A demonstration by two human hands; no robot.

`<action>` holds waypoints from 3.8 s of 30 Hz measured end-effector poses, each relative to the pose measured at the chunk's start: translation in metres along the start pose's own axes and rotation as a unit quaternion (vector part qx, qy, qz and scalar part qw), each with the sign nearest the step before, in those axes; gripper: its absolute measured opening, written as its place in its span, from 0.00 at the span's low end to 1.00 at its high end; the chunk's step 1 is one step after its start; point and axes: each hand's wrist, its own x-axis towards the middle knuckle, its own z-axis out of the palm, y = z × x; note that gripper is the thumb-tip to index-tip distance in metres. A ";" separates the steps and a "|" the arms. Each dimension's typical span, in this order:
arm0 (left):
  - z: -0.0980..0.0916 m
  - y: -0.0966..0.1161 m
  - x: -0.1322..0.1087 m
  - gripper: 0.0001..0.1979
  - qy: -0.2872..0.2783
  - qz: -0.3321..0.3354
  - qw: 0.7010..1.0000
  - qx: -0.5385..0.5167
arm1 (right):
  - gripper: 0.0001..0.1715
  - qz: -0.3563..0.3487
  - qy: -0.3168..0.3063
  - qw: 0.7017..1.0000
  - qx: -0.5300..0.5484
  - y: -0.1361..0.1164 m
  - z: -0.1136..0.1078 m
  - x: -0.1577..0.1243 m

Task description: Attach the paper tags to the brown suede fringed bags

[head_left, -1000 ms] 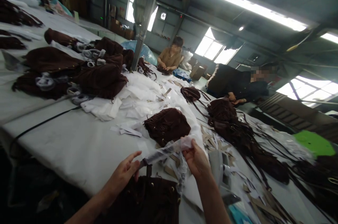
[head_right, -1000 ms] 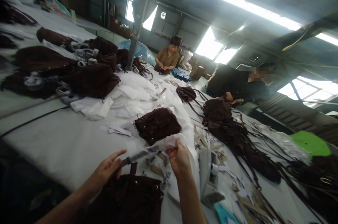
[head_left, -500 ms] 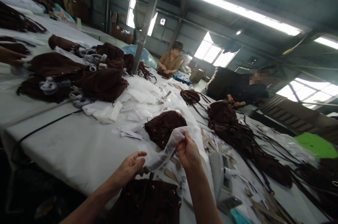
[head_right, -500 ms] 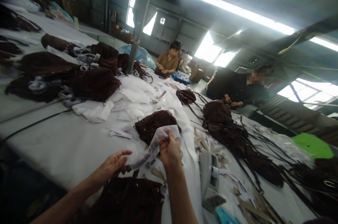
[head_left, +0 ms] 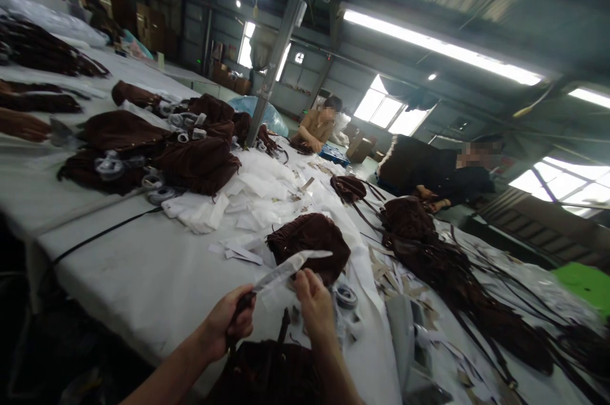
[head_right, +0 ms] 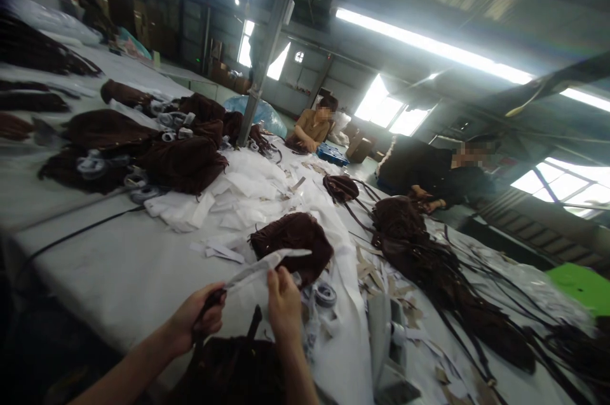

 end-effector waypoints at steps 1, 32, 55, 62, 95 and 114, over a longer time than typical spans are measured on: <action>-0.002 -0.001 0.001 0.18 0.009 0.003 1.000 -0.013 | 0.16 -0.010 -0.023 0.997 -0.070 0.008 0.005 -0.015; 0.014 -0.015 -0.017 0.21 0.194 0.249 0.927 0.201 | 0.09 -0.243 0.043 0.895 -0.371 0.026 0.058 -0.062; 0.009 -0.019 -0.052 0.13 0.171 0.266 0.872 0.372 | 0.10 -0.308 -0.060 0.868 -0.385 0.033 0.044 -0.078; -0.004 -0.013 -0.048 0.16 0.146 0.211 0.929 0.266 | 0.05 -0.224 -0.028 0.931 -0.286 0.035 0.056 -0.080; -0.007 -0.004 -0.064 0.13 0.147 0.199 0.966 0.071 | 0.11 -0.384 -0.111 0.857 -0.327 0.023 0.071 -0.079; -0.016 0.001 -0.072 0.12 0.098 0.224 0.916 0.319 | 0.11 -0.332 -0.116 0.878 -0.324 0.033 0.065 -0.080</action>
